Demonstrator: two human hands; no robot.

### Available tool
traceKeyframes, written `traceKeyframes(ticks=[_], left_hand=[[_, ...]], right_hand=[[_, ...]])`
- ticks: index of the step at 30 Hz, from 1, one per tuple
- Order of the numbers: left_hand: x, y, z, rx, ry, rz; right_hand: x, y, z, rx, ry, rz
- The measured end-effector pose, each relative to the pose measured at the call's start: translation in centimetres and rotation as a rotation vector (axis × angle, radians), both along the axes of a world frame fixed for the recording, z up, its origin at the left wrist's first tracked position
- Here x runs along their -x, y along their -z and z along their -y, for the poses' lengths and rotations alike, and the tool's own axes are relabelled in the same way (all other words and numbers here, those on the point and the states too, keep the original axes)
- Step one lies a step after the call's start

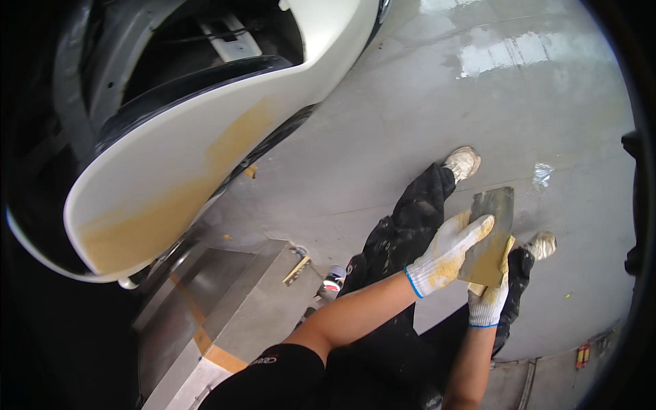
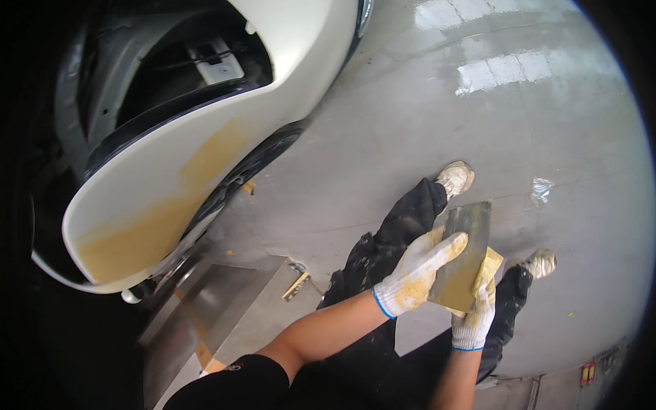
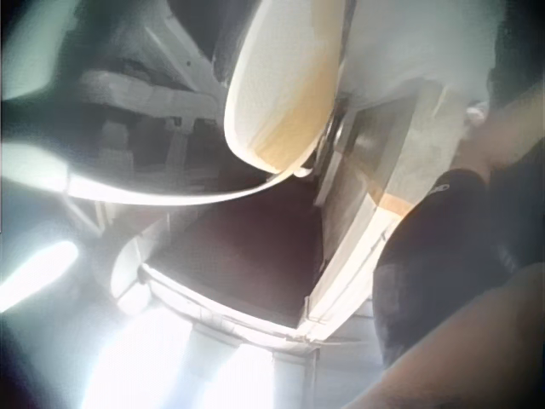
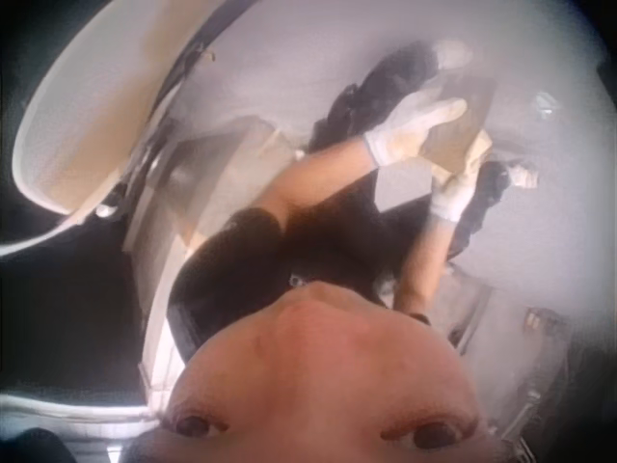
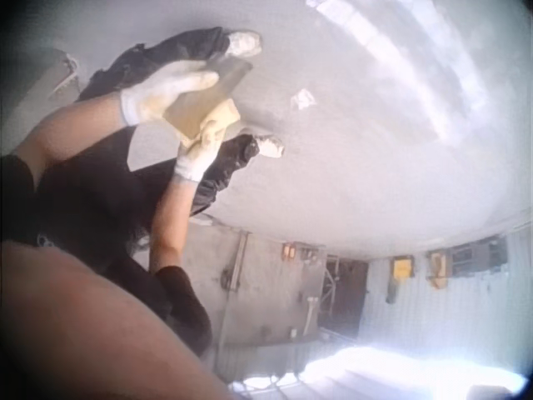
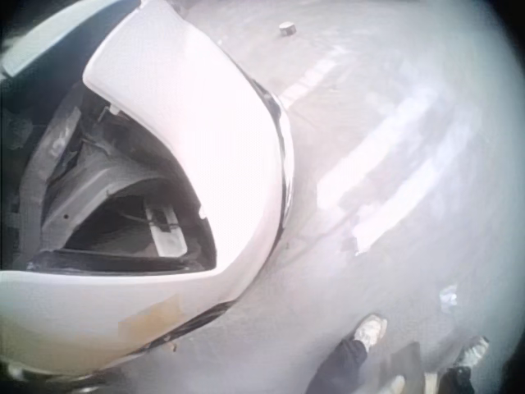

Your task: The person uses two putty knives to spread a yellowish body filler onto the front bumper and fender of a white car. They repeatedly apply and smooth the material across the bumper and wheel arch, then scrape excess filler from the tools before walking away.

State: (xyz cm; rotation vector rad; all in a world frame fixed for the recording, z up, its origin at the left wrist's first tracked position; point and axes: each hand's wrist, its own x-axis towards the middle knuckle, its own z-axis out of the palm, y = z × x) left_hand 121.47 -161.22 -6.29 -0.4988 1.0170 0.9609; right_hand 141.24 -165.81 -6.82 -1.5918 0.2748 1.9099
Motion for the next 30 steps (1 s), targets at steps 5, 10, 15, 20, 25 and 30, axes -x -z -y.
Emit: traceKeyframes(ticks=[5,10,15,20,25,30], left_hand=[[-0.4,4.9,1.5,0.146,-0.261,0.128],[2.8,7.3,3.1,0.216,-0.444,-0.013],[2.3,2.9,3.1,0.188,-0.384,-0.064],[1.1,-1.9,1.5,0.028,-0.387,-0.191],[1.9,-8.0,-1.3,-0.084,-0.243,-0.667],[5.3,-17.0,-3.2,-0.157,-0.131,-0.927]], right_hand=[[1.9,0.1,-0.2,0.078,-0.232,-0.011],[4.6,-1.0,0.1,0.155,-0.507,-0.147],[2.1,0.2,-0.3,0.171,-0.534,-0.347],[-2.1,2.1,-4.0,0.029,-0.374,-0.099],[-2.6,-1.3,-12.2,-0.044,-0.489,-0.404],[1.2,-7.7,-17.9,-0.107,-0.464,-0.665]])
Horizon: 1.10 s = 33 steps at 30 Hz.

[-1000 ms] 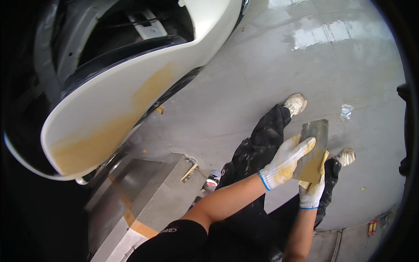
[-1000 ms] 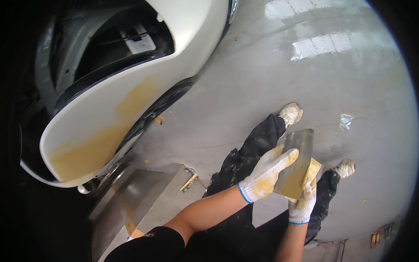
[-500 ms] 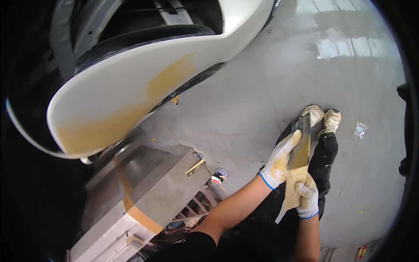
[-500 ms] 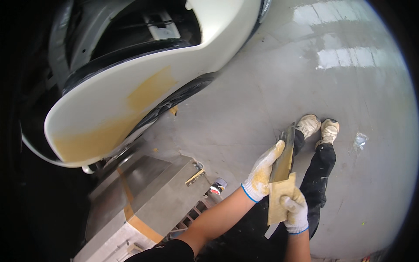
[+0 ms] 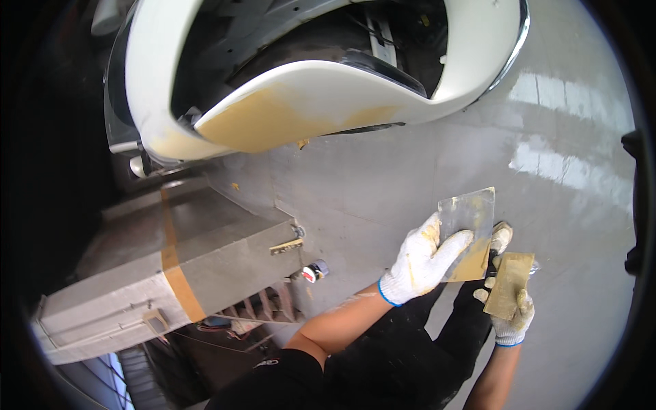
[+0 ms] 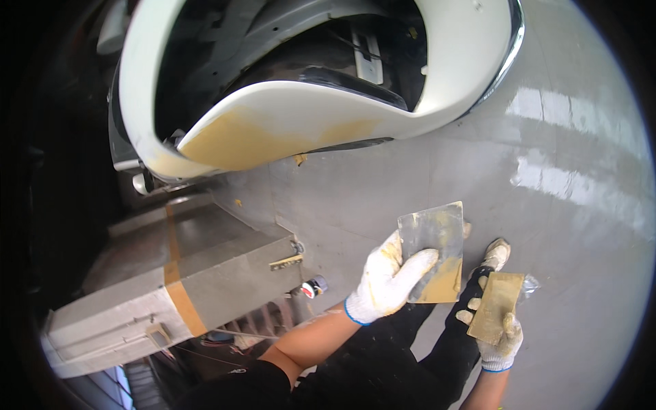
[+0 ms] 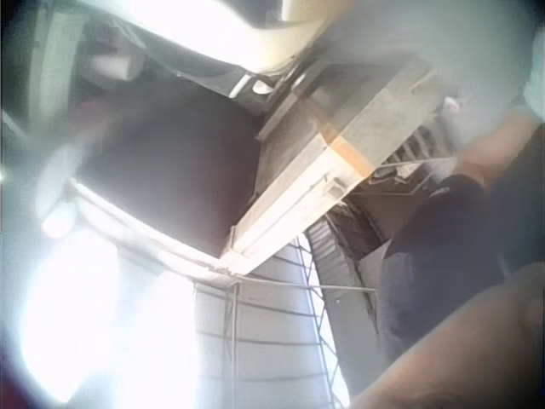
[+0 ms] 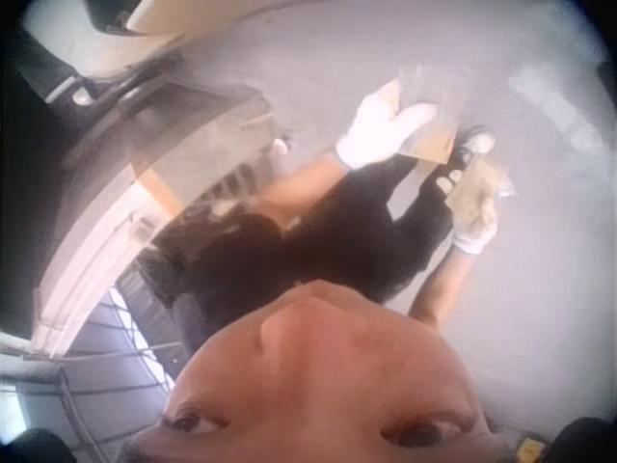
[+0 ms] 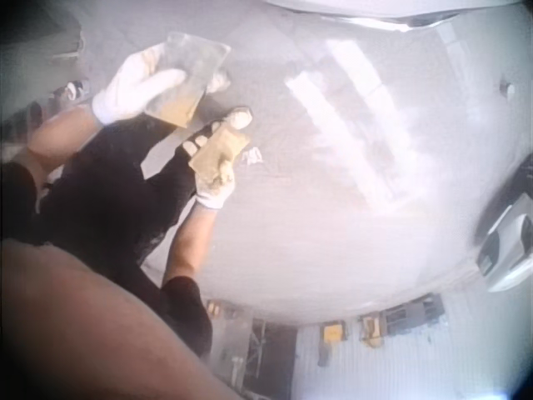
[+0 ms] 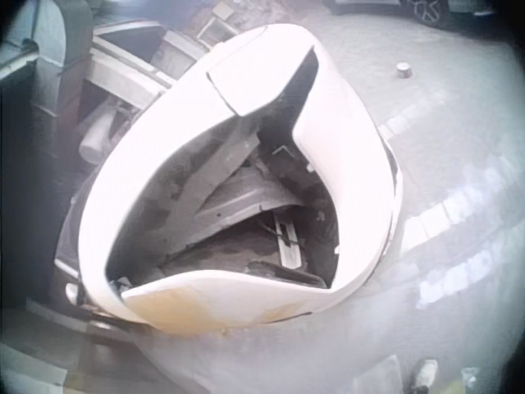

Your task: The person uses two putty knives to spread a yellowish body filler onto the front bumper and fender of a white car. They repeatedly apply and smooth the material across the bumper and wheel arch, then scrape excess filler from the tools before walking away.

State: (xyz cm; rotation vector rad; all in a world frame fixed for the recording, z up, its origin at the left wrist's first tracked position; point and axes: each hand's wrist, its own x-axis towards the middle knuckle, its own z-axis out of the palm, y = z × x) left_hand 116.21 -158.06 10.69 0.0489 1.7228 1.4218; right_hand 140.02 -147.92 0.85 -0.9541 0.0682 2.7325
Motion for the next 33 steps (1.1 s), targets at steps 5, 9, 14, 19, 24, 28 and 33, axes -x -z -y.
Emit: traceKeyframes(ticks=[5,9,14,19,24,28,33], left_hand=[[5.4,-5.4,-2.4,-0.002,0.356,-0.373],[12.0,-7.2,-7.7,-0.212,0.358,-0.270],[21.7,-8.7,-13.8,-0.451,0.097,0.087],[28.8,-10.7,-10.6,-0.496,-0.035,0.418],[31.7,-12.5,-6.8,-0.634,-0.010,0.586],[32.5,-15.3,-3.7,-0.636,-0.170,0.523],[32.7,-16.8,-0.1,-0.443,0.068,0.430]], right_hand=[[3.4,-1.8,-0.6,-0.121,-0.025,0.069],[6.3,-2.6,1.7,-0.055,0.035,0.096],[12.0,-5.8,4.9,-0.053,0.086,0.097],[19.3,-8.9,8.8,-0.072,0.071,0.169],[23.4,-10.0,11.5,-0.053,0.028,0.185],[23.5,-9.6,11.8,-0.039,0.017,0.144],[22.2,-9.4,8.8,-0.097,0.056,0.150]])
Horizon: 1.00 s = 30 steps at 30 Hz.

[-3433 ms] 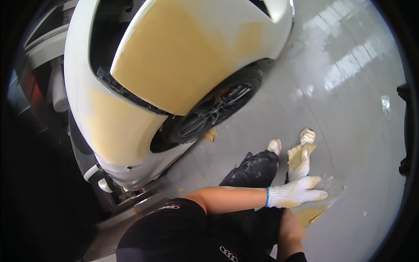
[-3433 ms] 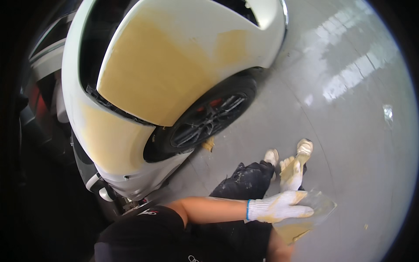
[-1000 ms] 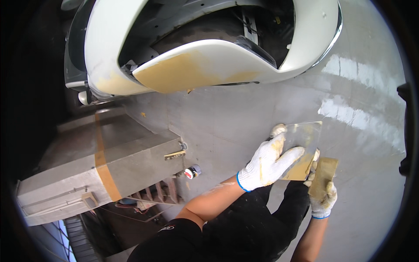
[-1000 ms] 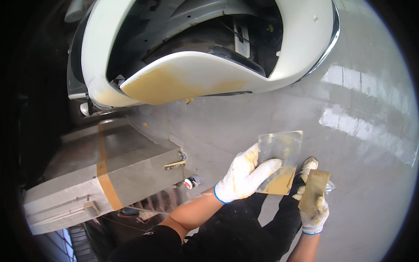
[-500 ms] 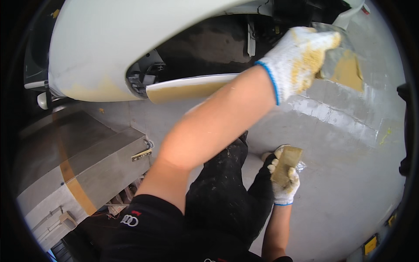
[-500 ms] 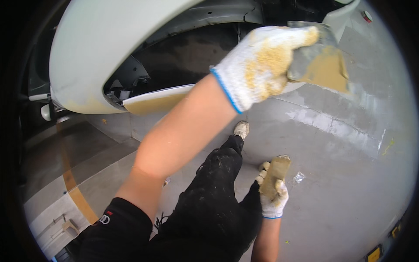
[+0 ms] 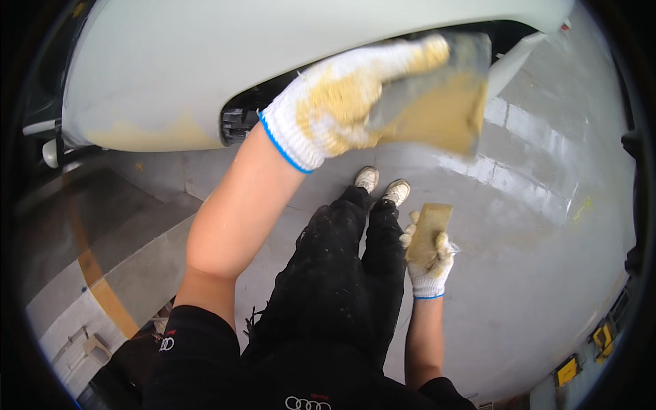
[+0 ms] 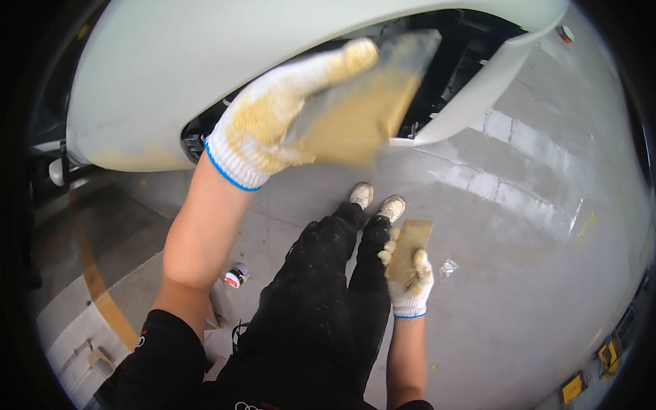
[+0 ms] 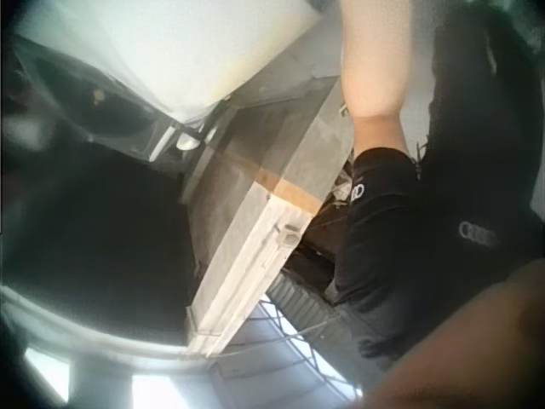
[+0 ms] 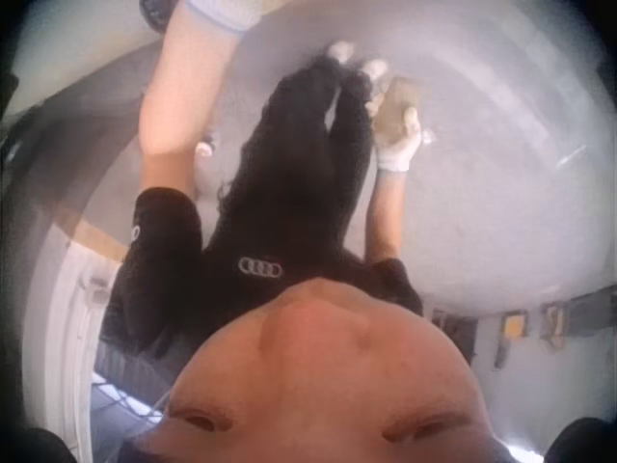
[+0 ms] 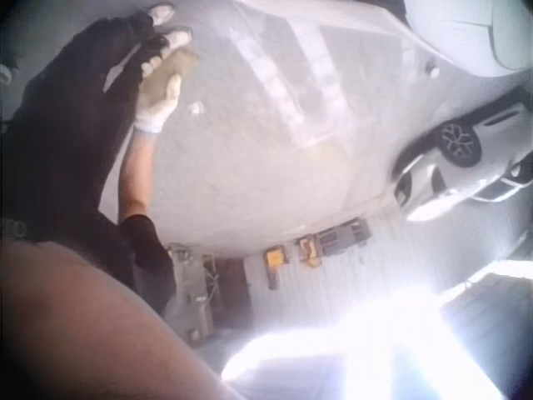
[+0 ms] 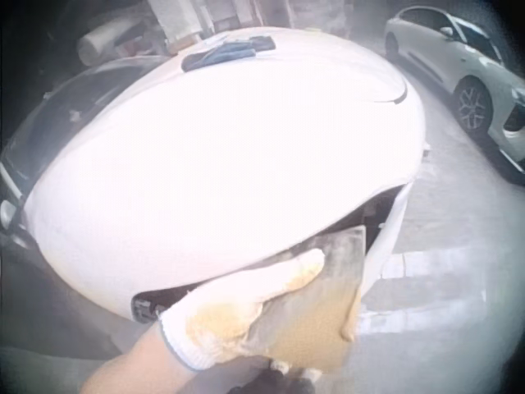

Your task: The person uses two putty knives to spread a yellowish body filler onto the front bumper and fender of a white car. They repeatedly apply and smooth the material across the bumper and wheel arch, then scrape excess filler from the tools before walking away.

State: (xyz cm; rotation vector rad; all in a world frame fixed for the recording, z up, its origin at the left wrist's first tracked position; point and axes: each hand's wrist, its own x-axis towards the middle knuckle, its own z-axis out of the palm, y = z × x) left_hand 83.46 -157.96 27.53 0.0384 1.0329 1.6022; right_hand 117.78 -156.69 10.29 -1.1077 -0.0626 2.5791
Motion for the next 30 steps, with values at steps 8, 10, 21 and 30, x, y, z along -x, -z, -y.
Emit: traceKeyframes(ticks=[8,10,21,30], left_hand=[[-9.7,1.5,1.0,0.057,0.293,-0.739],[-11.1,1.5,2.6,0.153,0.213,-0.865],[-8.3,2.0,10.0,0.132,-0.200,-0.971],[-4.5,2.4,11.4,-0.160,0.047,-1.283]], right_hand=[[-1.0,-9.2,-7.2,-0.810,-0.162,0.450],[0.2,-12.5,-6.9,-1.141,-0.259,0.581],[8.9,-17.9,-0.2,-1.822,-0.710,0.803],[9.6,-16.3,0.7,-1.783,-0.548,0.721]])
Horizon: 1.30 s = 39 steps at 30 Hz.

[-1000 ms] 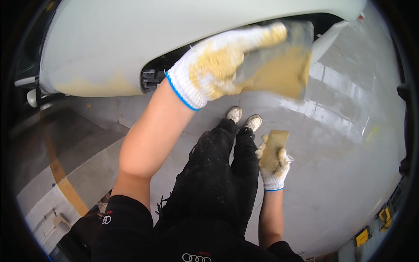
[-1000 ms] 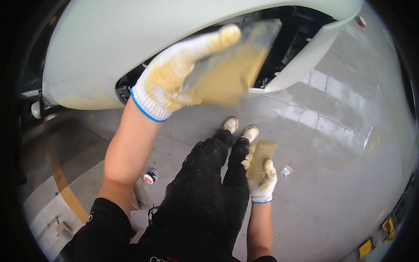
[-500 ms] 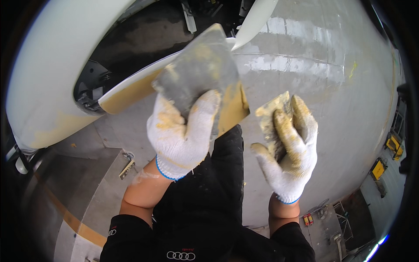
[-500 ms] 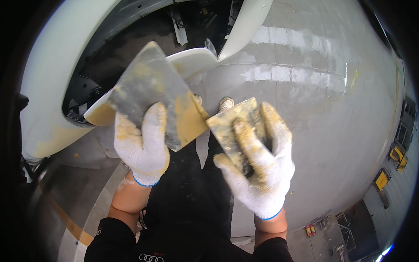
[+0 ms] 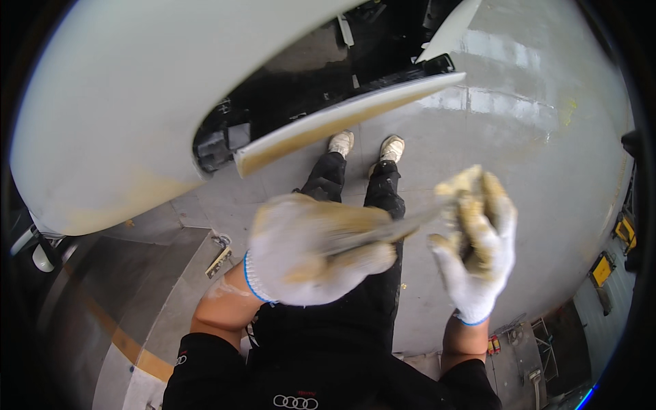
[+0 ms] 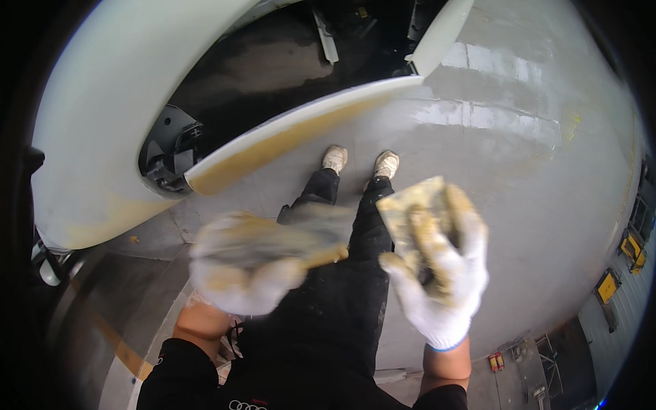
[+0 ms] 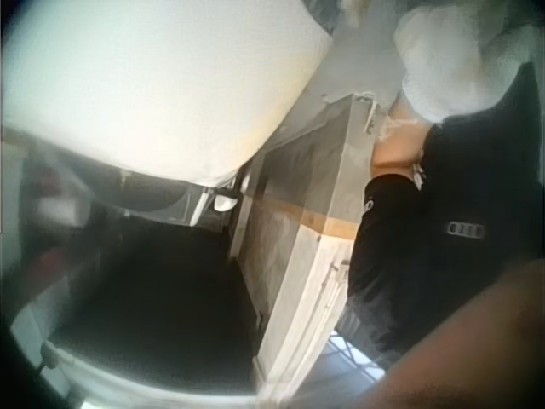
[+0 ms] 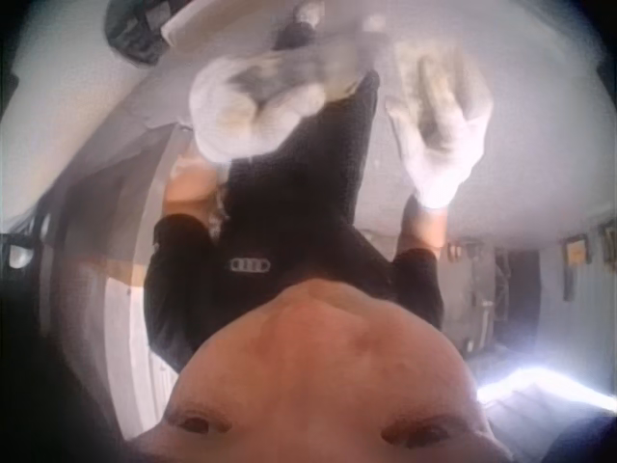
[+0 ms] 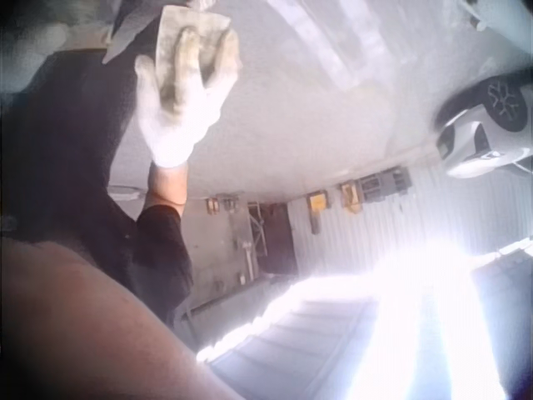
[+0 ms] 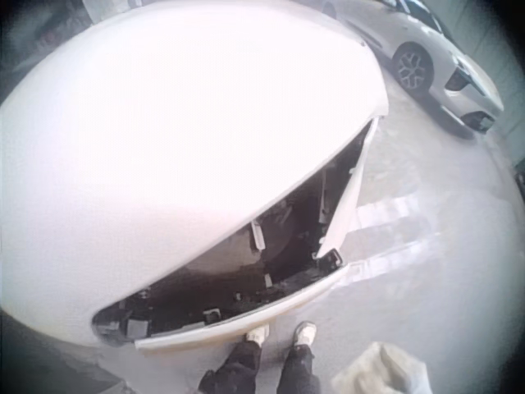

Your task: The person uses two putty knives to spread a yellowish body filler onto the front bumper and fender of a white car. They repeatedly apply and smooth the material across the bumper and wheel arch, then scrape excess filler from the tools before walking away.

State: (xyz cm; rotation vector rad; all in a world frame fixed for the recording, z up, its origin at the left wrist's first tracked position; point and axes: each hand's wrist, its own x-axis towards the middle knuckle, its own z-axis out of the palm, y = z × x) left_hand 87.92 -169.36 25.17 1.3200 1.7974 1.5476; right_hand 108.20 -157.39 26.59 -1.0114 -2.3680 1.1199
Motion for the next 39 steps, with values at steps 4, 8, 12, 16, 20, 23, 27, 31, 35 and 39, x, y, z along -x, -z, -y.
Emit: traceKeyframes(ticks=[4,8,12,16,20,23,27,31,35,39], left_hand=[[2.5,1.5,2.2,0.763,0.619,-0.159],[2.8,3.3,2.7,0.666,0.577,-0.250],[1.1,3.6,5.1,0.843,-0.157,1.576],[0.7,7.7,8.7,0.786,0.371,1.551],[0.8,9.9,11.3,0.804,0.573,1.443],[1.6,8.6,11.1,0.813,0.686,1.257],[3.5,5.6,8.0,0.757,0.868,0.695],[5.3,2.1,4.3,0.643,0.988,0.108],[6.0,-0.4,1.6,0.647,1.047,-0.015],[5.8,-2.8,0.9,0.637,0.924,-0.023]], right_hand=[[2.3,-1.4,-0.3,-0.066,-0.044,0.017],[5.2,-2.1,0.7,-0.114,-0.198,0.162],[7.4,-2.6,0.9,-0.161,-0.268,0.223],[8.3,-2.4,0.8,-0.186,-0.281,0.189],[7.9,-0.1,0.8,-0.346,-0.274,0.081],[7.3,0.3,1.0,-0.372,-0.360,0.169],[7.5,-1.5,1.0,-0.265,-0.363,0.235],[8.1,-3.0,0.5,-0.107,-0.297,0.164],[7.4,-2.9,0.0,-0.029,-0.215,0.166],[5.5,-2.2,-0.2,0.029,-0.060,0.065]])
